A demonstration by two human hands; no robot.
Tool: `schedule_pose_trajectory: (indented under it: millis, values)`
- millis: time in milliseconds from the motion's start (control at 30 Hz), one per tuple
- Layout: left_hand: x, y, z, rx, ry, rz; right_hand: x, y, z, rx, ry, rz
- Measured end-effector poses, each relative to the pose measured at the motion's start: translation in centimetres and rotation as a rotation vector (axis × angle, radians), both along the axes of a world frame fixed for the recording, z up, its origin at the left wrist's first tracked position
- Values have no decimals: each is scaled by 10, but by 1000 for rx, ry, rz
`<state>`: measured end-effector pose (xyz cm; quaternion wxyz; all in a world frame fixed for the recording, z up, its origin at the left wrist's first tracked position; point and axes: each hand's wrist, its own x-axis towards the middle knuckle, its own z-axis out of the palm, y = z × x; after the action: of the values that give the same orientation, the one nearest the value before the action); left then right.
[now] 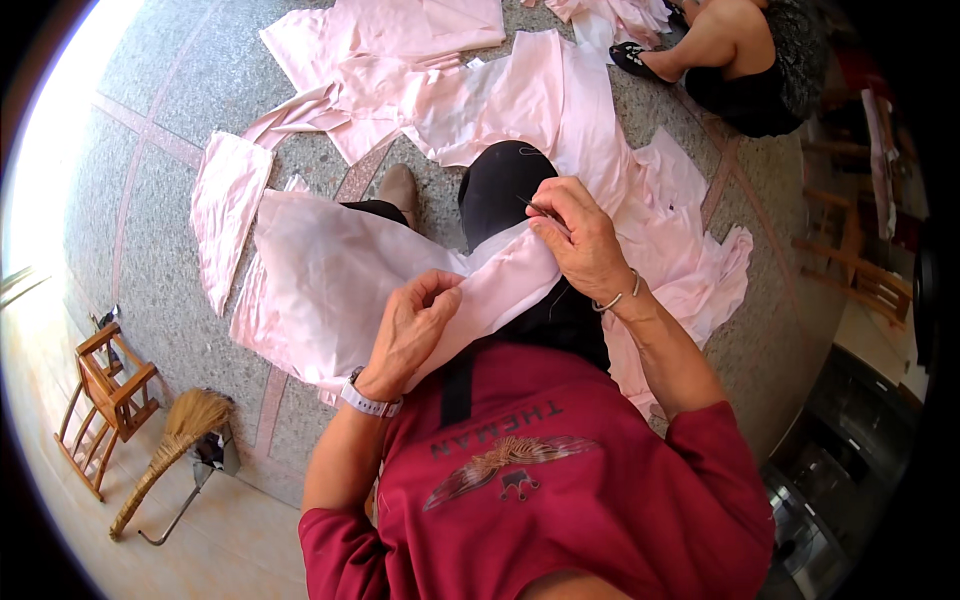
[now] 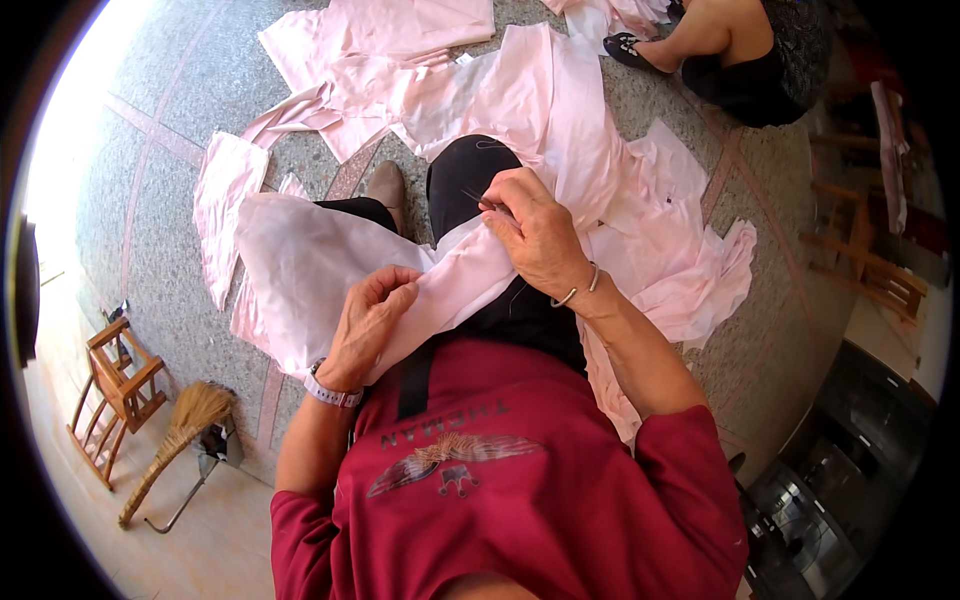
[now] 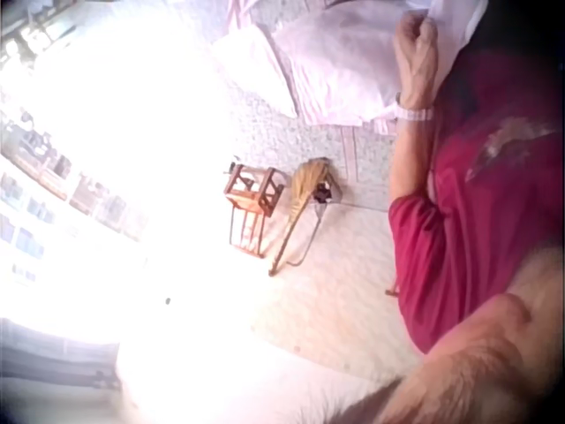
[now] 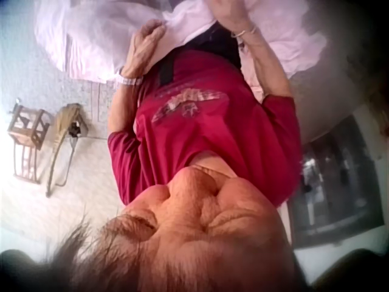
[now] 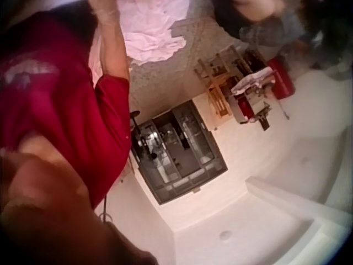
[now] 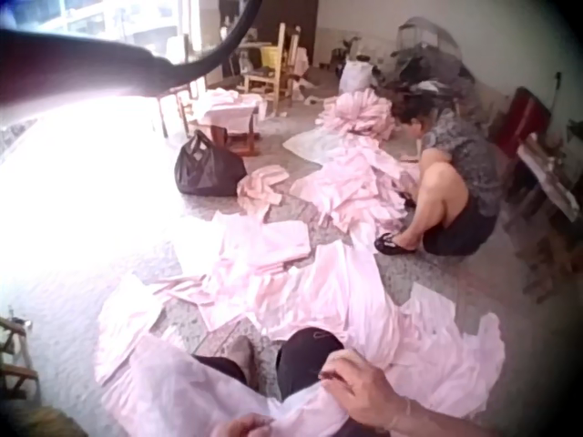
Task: The person uses scissors to cut pieces of pink fabric while sitting on a chair.
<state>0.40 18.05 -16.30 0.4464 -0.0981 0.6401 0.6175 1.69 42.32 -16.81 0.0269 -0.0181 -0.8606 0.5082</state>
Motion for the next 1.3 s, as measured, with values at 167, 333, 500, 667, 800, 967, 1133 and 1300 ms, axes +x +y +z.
schedule_pose_trajectory:
  millis: [167, 333, 500, 667, 800, 967, 1133, 1300]
  values:
    - [-16, 29, -5, 45, 155, -76, 0, -4, 19, 18, 6, -31]
    - [-13, 31, -12, 159, -46, 21, 17, -8, 55, -284, -522, 67]
    - [-6, 28, -16, 265, -251, 142, 31, -10, 40, -261, -607, 129]
    - [-1, 25, -22, 381, -396, 260, 31, -10, 38, -210, -591, 170]
    - [-2, 23, -21, 409, -429, 293, 28, -9, 40, -190, -599, 193]
    - [-2, 22, -21, 397, -437, 286, 28, -10, 38, -197, -594, 183]
    - [-1, 22, -19, 421, -447, 304, 28, -10, 36, -202, -598, 196]
    - [-1, 22, -20, 415, -449, 290, 28, -10, 33, -228, -601, 193]
